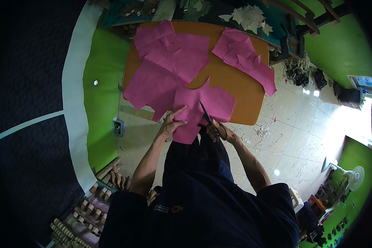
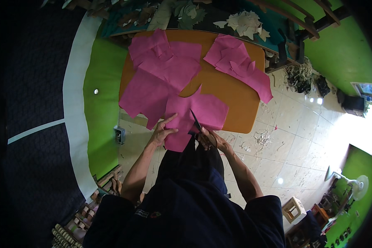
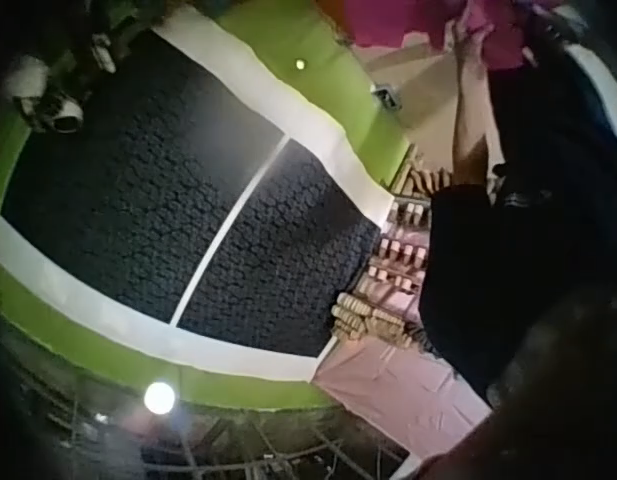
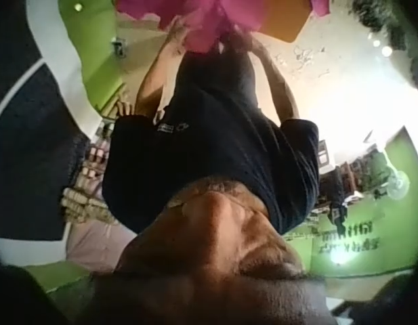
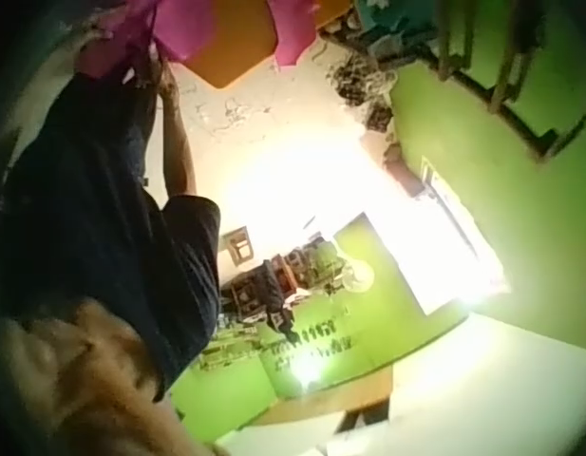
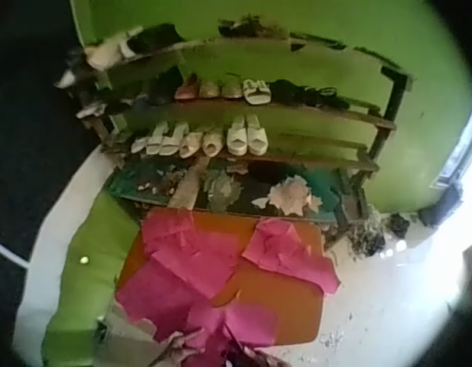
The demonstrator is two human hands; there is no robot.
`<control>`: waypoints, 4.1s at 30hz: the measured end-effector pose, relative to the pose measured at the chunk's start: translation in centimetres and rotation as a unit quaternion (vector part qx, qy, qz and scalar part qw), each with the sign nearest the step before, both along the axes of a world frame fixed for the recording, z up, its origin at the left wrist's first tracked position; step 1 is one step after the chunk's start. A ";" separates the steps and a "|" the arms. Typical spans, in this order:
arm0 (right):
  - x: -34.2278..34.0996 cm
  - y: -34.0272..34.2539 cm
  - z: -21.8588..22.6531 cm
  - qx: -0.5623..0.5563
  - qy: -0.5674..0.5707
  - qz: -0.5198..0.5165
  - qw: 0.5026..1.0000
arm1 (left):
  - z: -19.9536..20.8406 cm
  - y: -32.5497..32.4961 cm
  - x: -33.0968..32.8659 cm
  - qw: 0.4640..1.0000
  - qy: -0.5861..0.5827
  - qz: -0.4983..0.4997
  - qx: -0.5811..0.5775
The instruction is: Cutting pink fabric pieces with scissors on a table.
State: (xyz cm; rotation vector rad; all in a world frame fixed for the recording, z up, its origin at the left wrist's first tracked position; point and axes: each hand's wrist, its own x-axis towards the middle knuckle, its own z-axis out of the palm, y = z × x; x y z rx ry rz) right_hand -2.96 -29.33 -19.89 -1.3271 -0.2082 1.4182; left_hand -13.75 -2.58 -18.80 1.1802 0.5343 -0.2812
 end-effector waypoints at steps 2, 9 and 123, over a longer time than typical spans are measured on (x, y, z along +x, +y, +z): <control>-0.1 0.5 0.7 0.006 0.014 -0.022 1.000 | 0.7 0.5 1.0 1.000 0.000 -0.018 0.022; 1.3 0.8 0.5 0.057 -0.002 0.020 0.998 | 1.0 3.4 2.9 0.990 -0.020 -0.105 0.094; 0.4 6.4 -1.8 0.086 0.094 -0.121 0.984 | 2.3 6.4 4.4 0.990 0.113 0.032 -0.079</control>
